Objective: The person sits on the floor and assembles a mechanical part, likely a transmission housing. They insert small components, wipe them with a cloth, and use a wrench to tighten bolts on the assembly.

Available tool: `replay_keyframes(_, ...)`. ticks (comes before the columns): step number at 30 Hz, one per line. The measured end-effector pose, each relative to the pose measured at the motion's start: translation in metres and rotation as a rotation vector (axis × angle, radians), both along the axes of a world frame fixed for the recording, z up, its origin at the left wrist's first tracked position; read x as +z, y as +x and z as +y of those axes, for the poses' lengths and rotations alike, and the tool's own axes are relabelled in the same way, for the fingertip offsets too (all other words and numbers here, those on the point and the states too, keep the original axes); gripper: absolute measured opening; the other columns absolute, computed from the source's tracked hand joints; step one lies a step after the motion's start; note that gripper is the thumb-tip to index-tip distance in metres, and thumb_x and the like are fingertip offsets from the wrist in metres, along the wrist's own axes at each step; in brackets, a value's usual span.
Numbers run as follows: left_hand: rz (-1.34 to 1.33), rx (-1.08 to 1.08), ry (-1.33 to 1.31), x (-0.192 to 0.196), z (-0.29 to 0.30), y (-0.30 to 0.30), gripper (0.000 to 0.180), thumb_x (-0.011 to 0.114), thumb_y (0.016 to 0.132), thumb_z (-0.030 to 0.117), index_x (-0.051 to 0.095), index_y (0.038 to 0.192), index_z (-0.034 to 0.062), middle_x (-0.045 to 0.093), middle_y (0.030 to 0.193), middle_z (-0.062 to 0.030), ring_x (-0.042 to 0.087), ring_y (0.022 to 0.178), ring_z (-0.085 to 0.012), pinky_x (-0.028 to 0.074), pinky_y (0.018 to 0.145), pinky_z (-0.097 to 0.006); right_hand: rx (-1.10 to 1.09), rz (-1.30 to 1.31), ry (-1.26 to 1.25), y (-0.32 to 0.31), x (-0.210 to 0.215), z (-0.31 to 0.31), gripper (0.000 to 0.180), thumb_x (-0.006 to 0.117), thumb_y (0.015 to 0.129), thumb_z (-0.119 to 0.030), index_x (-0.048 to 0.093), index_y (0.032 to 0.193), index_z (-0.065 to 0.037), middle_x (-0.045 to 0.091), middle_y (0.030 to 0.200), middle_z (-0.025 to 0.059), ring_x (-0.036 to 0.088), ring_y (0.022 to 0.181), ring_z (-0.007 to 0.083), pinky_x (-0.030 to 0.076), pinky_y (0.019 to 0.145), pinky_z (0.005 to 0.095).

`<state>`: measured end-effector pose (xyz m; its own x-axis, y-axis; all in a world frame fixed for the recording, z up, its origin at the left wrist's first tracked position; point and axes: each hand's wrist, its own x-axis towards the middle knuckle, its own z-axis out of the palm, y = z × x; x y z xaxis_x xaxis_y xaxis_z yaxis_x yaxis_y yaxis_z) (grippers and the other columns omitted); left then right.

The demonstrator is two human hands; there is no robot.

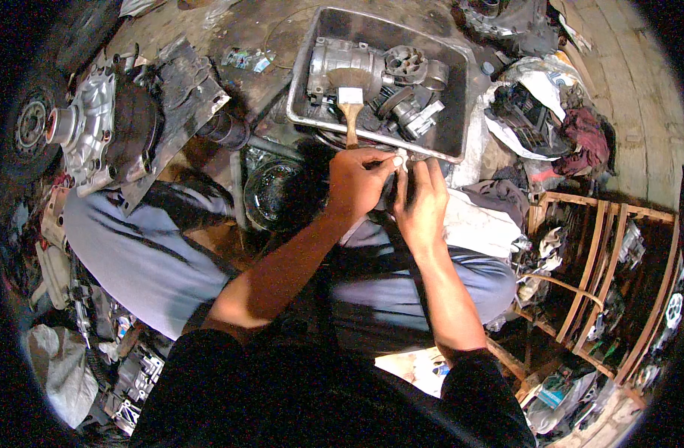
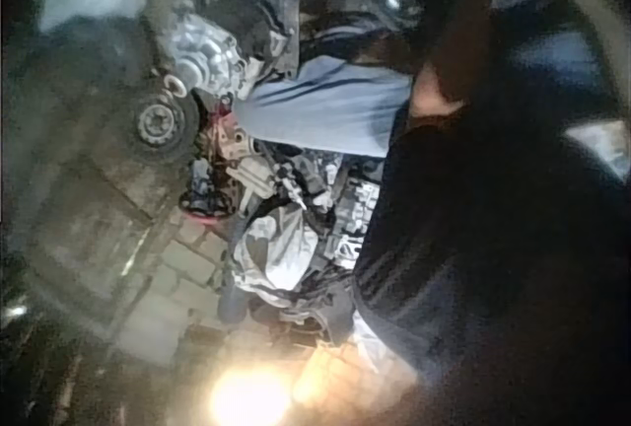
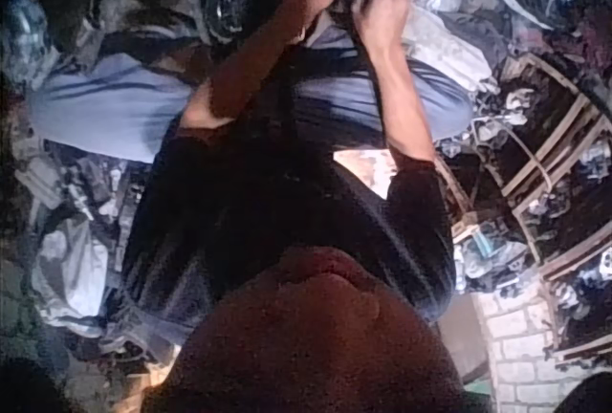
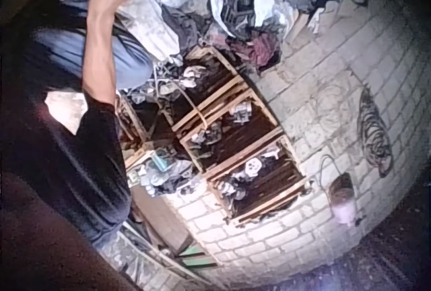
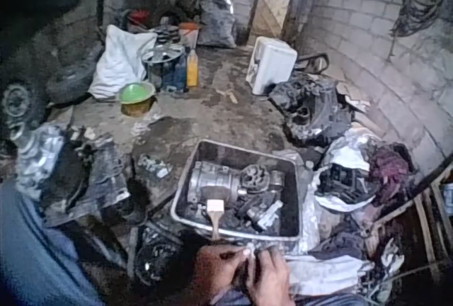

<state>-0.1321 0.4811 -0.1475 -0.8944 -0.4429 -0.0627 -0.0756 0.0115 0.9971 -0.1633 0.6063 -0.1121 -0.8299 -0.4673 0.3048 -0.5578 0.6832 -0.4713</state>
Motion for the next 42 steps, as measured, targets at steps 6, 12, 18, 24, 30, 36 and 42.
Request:
replay_keyframes(6, 0.034, 0.163, -0.102, 0.008, 0.011, 0.002, 0.009, 0.075, 0.080, 0.008, 0.072, 0.082, -0.0002, 0.071, 0.078, -0.0139, 0.070, 0.069, -0.0239, 0.053, 0.064, -0.032, -0.008, -0.004, 0.012, 0.004, 0.006, -0.001, 0.010, 0.064, 0.085, -0.002, 0.056, 0.088, 0.003, 0.056, 0.089, 0.0261, 0.058, 0.083, 0.0467, 0.048, 0.074, 0.0514)
replay_keyframes(12, 0.140, 0.217, -0.222, 0.019, 0.020, 0.004, 0.008, 0.072, 0.079, 0.004, 0.064, 0.079, 0.0015, 0.062, 0.078, -0.0128, 0.064, 0.072, -0.0295, 0.050, 0.066, -0.038, -0.089, -0.036, -0.012, 0.003, 0.009, -0.001, 0.010, 0.064, 0.085, -0.003, 0.057, 0.088, 0.003, 0.056, 0.087, 0.0245, 0.058, 0.081, 0.0460, 0.046, 0.072, 0.0526)
replay_keyframes(18, 0.263, 0.050, -0.284, 0.020, 0.027, 0.009, 0.009, 0.070, 0.080, 0.001, 0.064, 0.085, 0.0021, 0.063, 0.089, -0.0143, 0.064, 0.083, -0.0320, 0.050, 0.074, -0.038, -0.088, 0.039, -0.085, -0.007, 0.002, 0.014, 0.018, 0.059, 0.081, 0.002, 0.063, 0.098, 0.005, 0.060, 0.093, 0.0218, 0.057, 0.091, 0.0398, 0.047, 0.082, 0.0453)
replay_keyframes(24, 0.224, 0.138, -0.090, 0.020, 0.035, 0.005, 0.007, 0.067, 0.085, 0.001, 0.067, 0.092, 0.0011, 0.066, 0.095, -0.0121, 0.067, 0.087, -0.0227, 0.053, 0.078, -0.032, -0.216, -0.489, -0.530, -0.015, -0.013, 0.023, 0.019, 0.061, 0.089, -0.003, 0.069, 0.104, 0.005, 0.070, 0.099, 0.0148, 0.064, 0.097, 0.0225, 0.047, 0.090, 0.0338)
replay_keyframes(30, 0.129, 0.100, 0.062, 0.029, 0.023, 0.005, 0.020, 0.070, 0.082, 0.000, 0.070, 0.102, 0.0031, 0.069, 0.093, -0.0113, 0.069, 0.081, -0.0199, 0.053, 0.071, -0.029, -0.181, -0.767, -0.737, -0.014, -0.002, 0.021, 0.017, 0.064, 0.089, -0.003, 0.069, 0.104, 0.003, 0.071, 0.100, 0.0094, 0.064, 0.093, 0.0174, 0.048, 0.086, 0.0295)
replay_keyframes(36, 0.141, 0.092, 0.063, 0.031, 0.023, 0.006, 0.019, 0.073, 0.081, 0.001, 0.071, 0.100, 0.0014, 0.072, 0.092, -0.0120, 0.071, 0.080, -0.0180, 0.054, 0.072, -0.028, -0.177, -0.908, -0.858, -0.014, -0.005, 0.026, 0.016, 0.063, 0.090, -0.002, 0.067, 0.104, 0.002, 0.068, 0.097, 0.0087, 0.062, 0.089, 0.0162, 0.048, 0.081, 0.0289)
replay_keyframes(42, 0.147, 0.043, 0.174, 0.017, 0.025, 0.005, 0.019, 0.072, 0.083, 0.001, 0.072, 0.102, -0.0008, 0.074, 0.096, -0.0131, 0.071, 0.086, -0.0168, 0.055, 0.077, -0.028, -0.220, -1.023, -1.031, -0.016, -0.005, 0.026, 0.021, 0.058, 0.094, -0.007, 0.063, 0.112, 0.002, 0.067, 0.103, 0.0102, 0.064, 0.093, 0.0197, 0.050, 0.084, 0.0320)
